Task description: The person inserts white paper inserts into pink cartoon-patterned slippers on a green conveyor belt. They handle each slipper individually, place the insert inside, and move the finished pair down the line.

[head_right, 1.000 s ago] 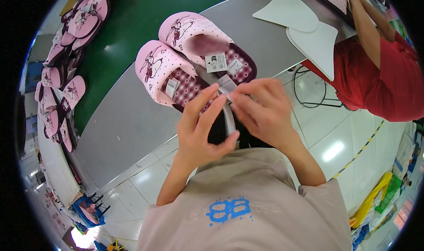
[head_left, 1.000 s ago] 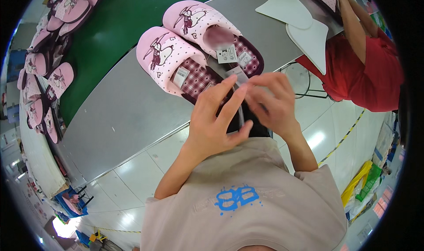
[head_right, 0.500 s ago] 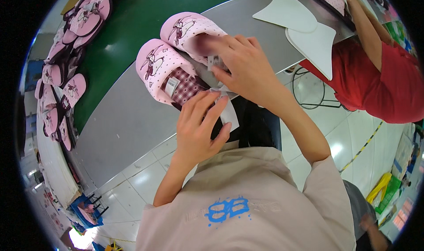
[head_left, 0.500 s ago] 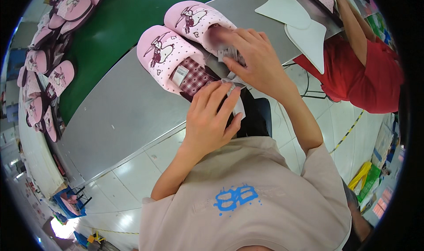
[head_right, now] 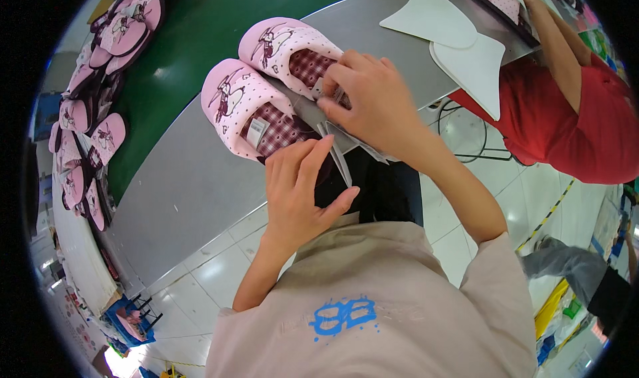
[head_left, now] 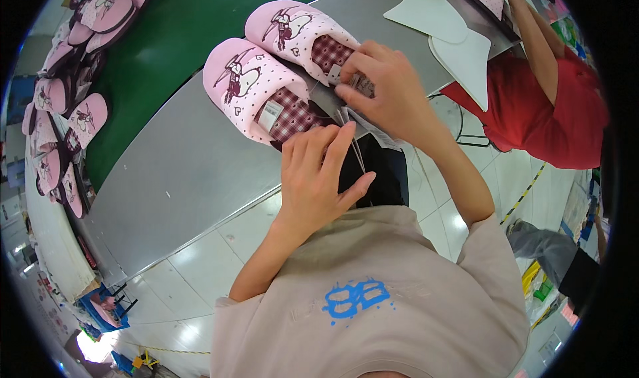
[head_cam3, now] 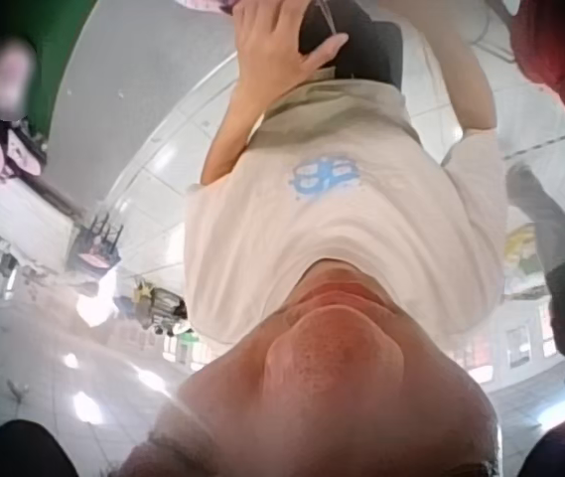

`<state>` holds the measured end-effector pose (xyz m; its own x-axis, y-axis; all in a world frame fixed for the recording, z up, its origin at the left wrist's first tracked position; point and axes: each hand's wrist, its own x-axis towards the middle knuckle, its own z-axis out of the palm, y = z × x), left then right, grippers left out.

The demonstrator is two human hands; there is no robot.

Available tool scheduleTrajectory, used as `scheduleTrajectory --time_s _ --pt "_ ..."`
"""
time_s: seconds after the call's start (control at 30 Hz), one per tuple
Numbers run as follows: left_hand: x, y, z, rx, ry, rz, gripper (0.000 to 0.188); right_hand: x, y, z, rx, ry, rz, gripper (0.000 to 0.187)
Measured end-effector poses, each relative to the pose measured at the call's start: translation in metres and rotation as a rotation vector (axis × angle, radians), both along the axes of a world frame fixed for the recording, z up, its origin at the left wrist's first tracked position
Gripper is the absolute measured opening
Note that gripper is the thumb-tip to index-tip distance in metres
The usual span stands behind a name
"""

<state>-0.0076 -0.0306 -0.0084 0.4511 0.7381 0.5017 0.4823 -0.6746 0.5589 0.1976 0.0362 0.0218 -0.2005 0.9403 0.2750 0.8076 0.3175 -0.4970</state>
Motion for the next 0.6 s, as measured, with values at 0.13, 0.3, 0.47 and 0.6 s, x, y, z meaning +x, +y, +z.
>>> scheduleTrajectory --time_s 0.13,0.3,0.47,0.6 --pt "0.006 0.005 0.005 -0.015 -0.013 0.030 0.073 0.011 0.002 0.013 -0.038 0.099 -0.021 0.014" --pt "0.013 0.015 0.012 -0.087 -0.084 0.065 0.065 0.025 -0.008 0.021 -0.175 0.203 0.044 0.010" --pt "0.018 0.023 0.006 -0.081 -0.001 0.138 0.068 0.025 -0.025 0.014 0.017 0.117 0.165 0.008" --pt "0.020 0.029 0.010 -0.111 -0.002 0.155 0.063 0.024 -0.030 0.017 -0.066 0.126 0.250 0.008"
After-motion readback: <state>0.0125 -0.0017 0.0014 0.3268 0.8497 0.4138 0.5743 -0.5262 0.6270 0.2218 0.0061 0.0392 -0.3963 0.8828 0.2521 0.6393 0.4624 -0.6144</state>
